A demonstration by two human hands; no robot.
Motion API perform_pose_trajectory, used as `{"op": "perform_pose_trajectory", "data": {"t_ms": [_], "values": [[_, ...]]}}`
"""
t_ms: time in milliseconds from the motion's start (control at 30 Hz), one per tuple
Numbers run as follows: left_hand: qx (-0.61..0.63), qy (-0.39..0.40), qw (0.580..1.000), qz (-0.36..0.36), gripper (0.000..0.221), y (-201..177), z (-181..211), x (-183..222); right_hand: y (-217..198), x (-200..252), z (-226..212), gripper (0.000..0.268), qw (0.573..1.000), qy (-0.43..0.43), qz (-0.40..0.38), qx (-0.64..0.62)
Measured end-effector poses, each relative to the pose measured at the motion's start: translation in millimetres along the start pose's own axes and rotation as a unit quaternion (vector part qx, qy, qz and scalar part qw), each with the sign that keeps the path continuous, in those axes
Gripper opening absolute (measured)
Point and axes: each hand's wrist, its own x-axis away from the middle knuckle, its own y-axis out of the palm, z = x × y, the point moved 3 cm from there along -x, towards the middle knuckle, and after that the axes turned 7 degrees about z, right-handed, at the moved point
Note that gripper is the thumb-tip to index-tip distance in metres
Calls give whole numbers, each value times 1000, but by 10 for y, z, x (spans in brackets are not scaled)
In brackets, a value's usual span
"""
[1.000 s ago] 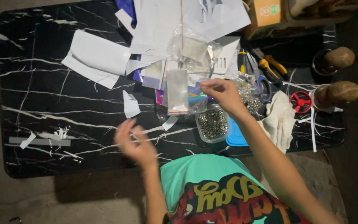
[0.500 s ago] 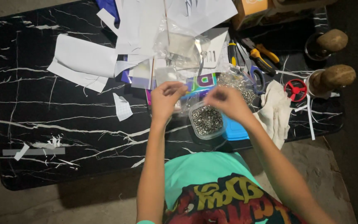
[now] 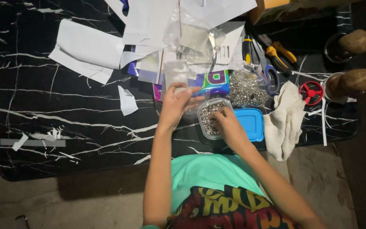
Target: The person picks up metal hardware pieces from a container and a pile, placing them into small clear plastic bags, and eventually wipes the work surface with a cloth.
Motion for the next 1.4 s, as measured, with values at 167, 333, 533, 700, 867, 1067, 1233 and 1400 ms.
{"op": "perform_pose_trajectory", "data": {"t_ms": [167, 333, 533, 700, 867, 1067, 1233, 1400], "values": [[-10, 43, 999, 15, 41, -71, -105, -2, -31, -113, 101, 25, 1000, -2, -9, -16], [-104, 90, 989, 49, 48, -157, -175, 14, -157, -139, 107, 34, 996, 29, -46, -70], [-101, 79, 991, 32, 51, -76, -135, 150, -483, -261, -274, 26, 995, 83, 4, -59], [-129, 62, 990, 2, 52, -72, -212, 221, -681, -359, -797, 32, 993, -26, 84, -80], [-182, 68, 980, -47, 51, 102, 10, 465, -652, -488, -770, 31, 991, -110, 75, -20], [-348, 77, 934, -17, 55, 207, 242, 645, -694, -508, -729, 18, 990, -137, 30, 21], [-362, 186, 912, -51, 59, 300, 290, 708, -722, -495, -728, 13, 989, -139, 40, -5], [-390, 142, 909, -28, 64, 369, 195, 700, -821, -503, -635, 8, 991, -122, 48, -35]]}}
